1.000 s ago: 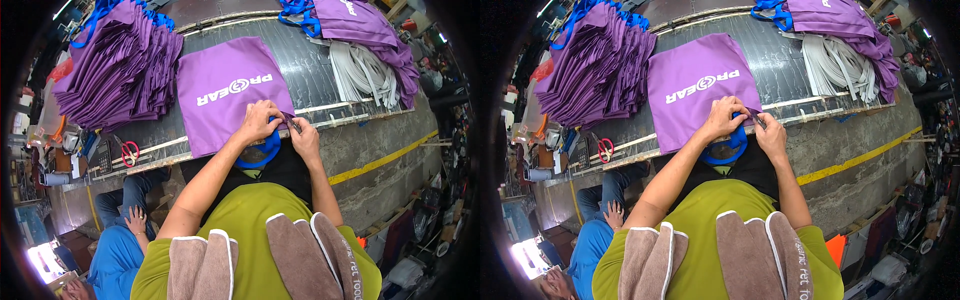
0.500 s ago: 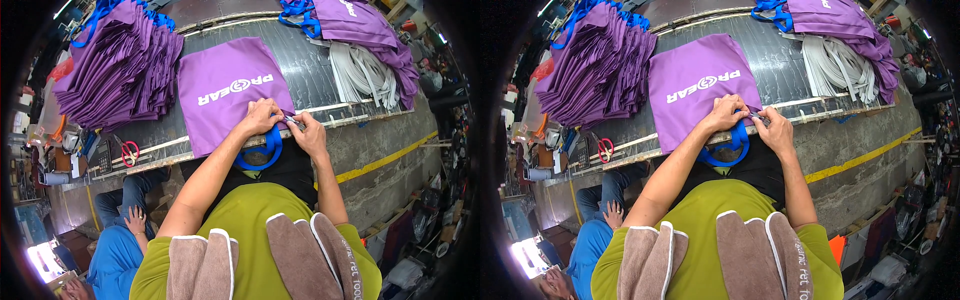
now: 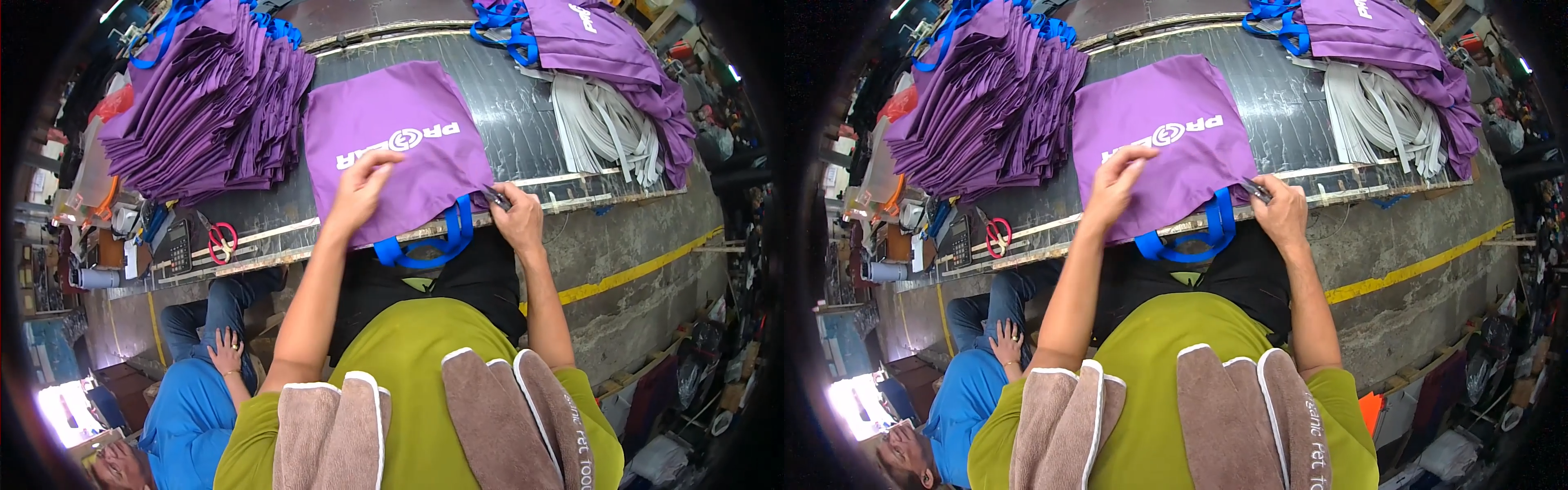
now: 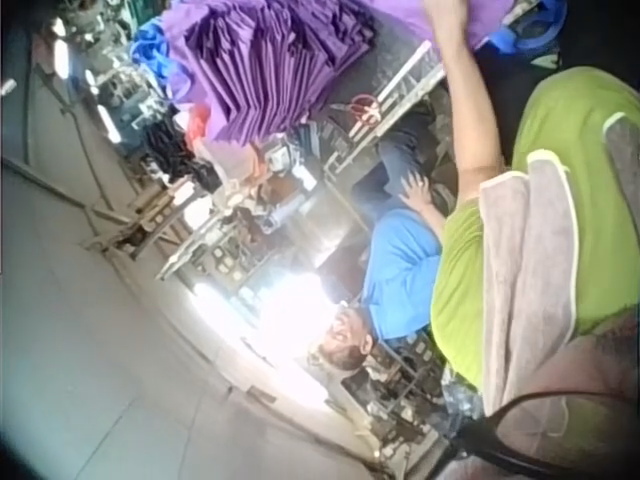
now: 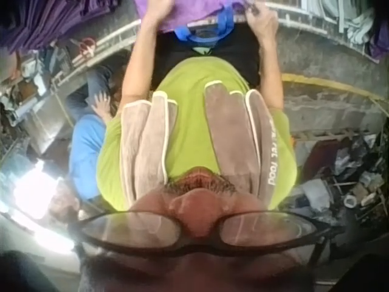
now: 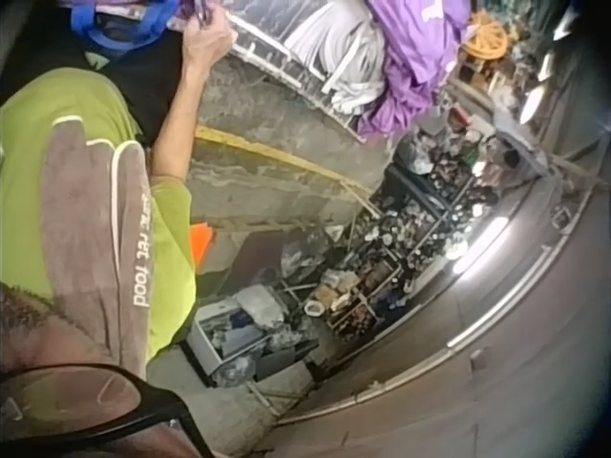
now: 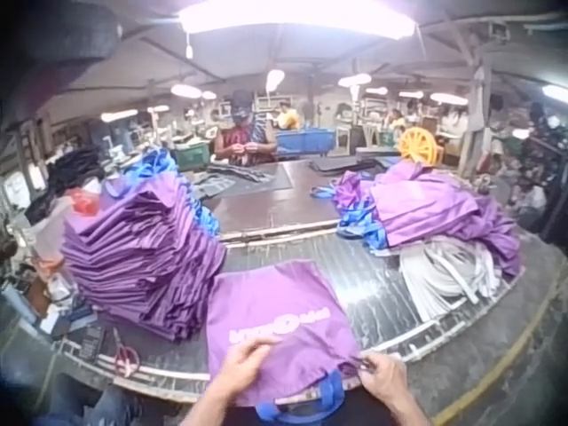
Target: Inspecting and cleaning finished purple tote bags by removing loose threads and lint using a small handheld tool.
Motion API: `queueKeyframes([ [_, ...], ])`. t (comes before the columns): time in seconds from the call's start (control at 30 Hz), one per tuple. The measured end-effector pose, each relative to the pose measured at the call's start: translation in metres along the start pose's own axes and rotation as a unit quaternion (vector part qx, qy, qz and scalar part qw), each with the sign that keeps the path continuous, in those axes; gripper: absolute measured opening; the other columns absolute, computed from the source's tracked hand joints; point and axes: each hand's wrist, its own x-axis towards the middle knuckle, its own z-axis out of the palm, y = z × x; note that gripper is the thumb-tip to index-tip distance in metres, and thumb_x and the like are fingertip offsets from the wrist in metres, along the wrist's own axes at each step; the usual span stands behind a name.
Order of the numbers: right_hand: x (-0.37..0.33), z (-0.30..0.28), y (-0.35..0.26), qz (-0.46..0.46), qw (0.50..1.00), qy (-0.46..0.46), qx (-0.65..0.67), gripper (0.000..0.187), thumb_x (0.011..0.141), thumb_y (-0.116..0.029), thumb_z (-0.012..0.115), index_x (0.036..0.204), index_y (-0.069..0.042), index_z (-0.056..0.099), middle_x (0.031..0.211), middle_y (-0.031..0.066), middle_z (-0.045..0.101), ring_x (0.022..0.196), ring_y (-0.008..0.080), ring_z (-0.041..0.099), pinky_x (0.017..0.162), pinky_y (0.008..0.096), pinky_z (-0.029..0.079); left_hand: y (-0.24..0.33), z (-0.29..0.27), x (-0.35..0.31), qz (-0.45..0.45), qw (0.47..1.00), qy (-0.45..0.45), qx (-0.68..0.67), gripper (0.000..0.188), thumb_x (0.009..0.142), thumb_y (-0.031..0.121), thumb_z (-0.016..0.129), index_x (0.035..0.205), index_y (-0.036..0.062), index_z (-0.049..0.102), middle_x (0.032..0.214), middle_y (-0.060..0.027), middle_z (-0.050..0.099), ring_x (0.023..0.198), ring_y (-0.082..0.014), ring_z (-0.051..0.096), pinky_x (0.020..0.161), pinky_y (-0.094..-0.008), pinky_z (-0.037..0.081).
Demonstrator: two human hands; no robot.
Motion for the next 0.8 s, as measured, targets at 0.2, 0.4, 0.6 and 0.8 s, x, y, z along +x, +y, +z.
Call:
queueKeyframes([
  [0.2,0.012,-0.004,0.006,0.034,0.999,-0.001,-0.016,0.026,0.089,-0.012,0.077,0.115,-0.009,0.075,0.083,0.0153,0.075,0.078,0.0379,0.073,0.08,0.0455,0.053,0.012,-0.079,-0.111,0.008,0.965,0.059,0.257,0.039,0.089,-0.006,0.061,0.125,0.0026,0.073,0.129,-0.0116,0.072,0.125,-0.0243,0.065,0.103,-0.0355,0.05],
  [0.4,0.016,-0.01,-0.035,-0.124,0.987,-0.078,0.062,0.043,0.08,-0.011,0.082,0.122,-0.012,0.073,0.09,0.0018,0.073,0.075,0.0224,0.065,0.107,0.0445,0.04,0.007,-0.043,-0.143,0.059,0.926,0.107,0.357,0.071,0.082,0.014,0.086,0.148,0.0046,0.061,0.138,-0.0188,0.065,0.133,-0.0388,0.06,0.116,-0.0461,0.047],
  [0.6,0.035,0.039,-0.047,-0.201,0.973,-0.112,-0.007,0.026,0.087,-0.023,0.085,0.111,-0.014,0.082,0.09,0.0076,0.079,0.086,0.0277,0.076,0.102,0.0484,0.047,-0.016,-0.035,-0.114,0.013,0.94,0.146,0.308,0.022,0.099,0.019,0.078,0.113,0.001,0.075,0.099,-0.0137,0.074,0.09,-0.0308,0.072,0.08,-0.0421,0.055],
  [0.8,0.062,0.057,-0.058,0.083,0.967,-0.234,0.057,0.029,0.098,-0.04,0.08,0.111,-0.014,0.084,0.086,0.016,0.079,0.09,0.0393,0.078,0.082,0.0506,0.058,-0.034,-0.04,-0.089,-0.076,0.917,0.201,0.335,0.027,0.105,0.025,0.073,0.093,0.001,0.071,0.087,-0.012,0.073,0.08,-0.0361,0.069,0.073,-0.0435,0.051],
])
